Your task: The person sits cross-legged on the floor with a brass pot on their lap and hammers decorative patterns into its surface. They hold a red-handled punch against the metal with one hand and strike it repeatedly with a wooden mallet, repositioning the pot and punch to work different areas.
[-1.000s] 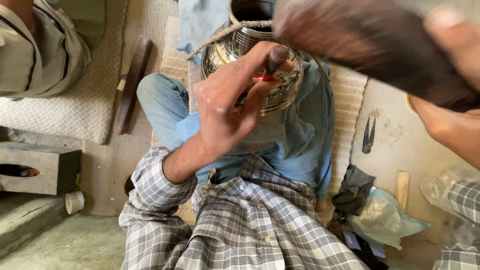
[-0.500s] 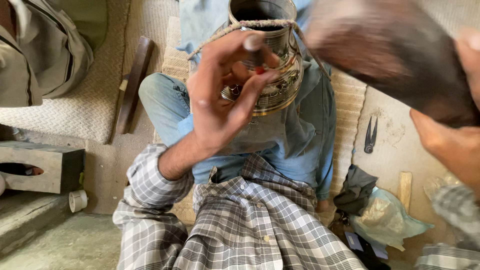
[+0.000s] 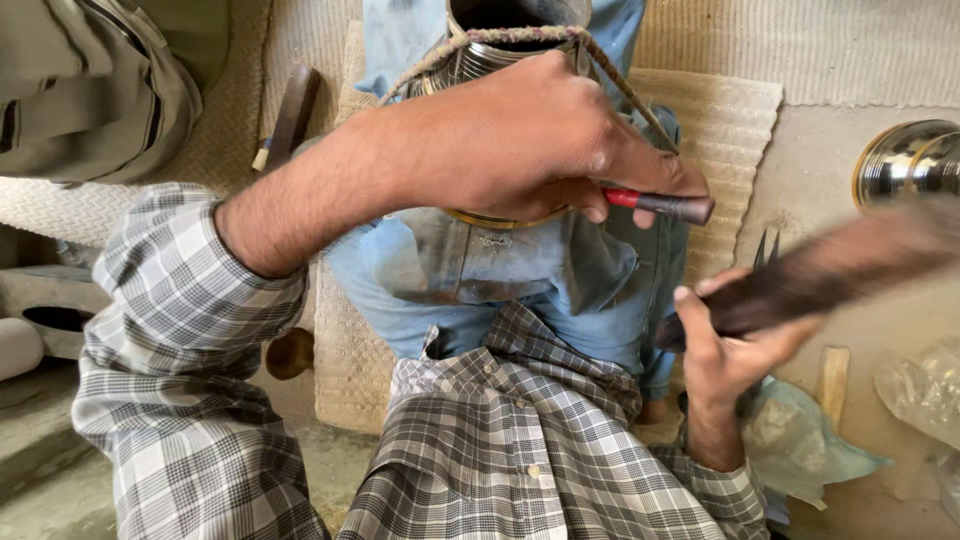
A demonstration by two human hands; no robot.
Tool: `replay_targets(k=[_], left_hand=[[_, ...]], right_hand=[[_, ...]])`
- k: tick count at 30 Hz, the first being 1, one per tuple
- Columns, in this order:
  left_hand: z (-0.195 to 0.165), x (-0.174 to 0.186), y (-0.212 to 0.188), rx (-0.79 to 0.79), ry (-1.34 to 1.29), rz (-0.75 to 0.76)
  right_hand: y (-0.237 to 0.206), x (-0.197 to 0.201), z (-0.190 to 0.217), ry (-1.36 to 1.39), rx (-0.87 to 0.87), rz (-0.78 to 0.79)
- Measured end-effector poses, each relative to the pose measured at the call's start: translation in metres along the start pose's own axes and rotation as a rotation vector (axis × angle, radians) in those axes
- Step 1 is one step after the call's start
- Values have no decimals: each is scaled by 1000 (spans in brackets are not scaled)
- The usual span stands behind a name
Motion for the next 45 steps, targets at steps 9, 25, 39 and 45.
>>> replay_targets(k=[9,25,39,45], left_hand=[[0,0,-5,24,44,17],[-26,-26,-49,261,28,-665],[-25,-30,-51,184,47,-577],[-19,-17,-35,118,58,-396]], right_hand=[[24,9,-1,-312,227,82],[102,19,58,-763,539,289],[137,56,69,-760,411,559],[108,40,62,-604,374,438]])
Point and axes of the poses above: each hand's wrist, its own y-axis towards the middle knuckle, its own x-axis out of the back of the hand, z = x × y, the point moved 2 cm from there along y, towards the middle knuckle, and after that the axes turned 7 degrees about -y, right-handed, at the moved point
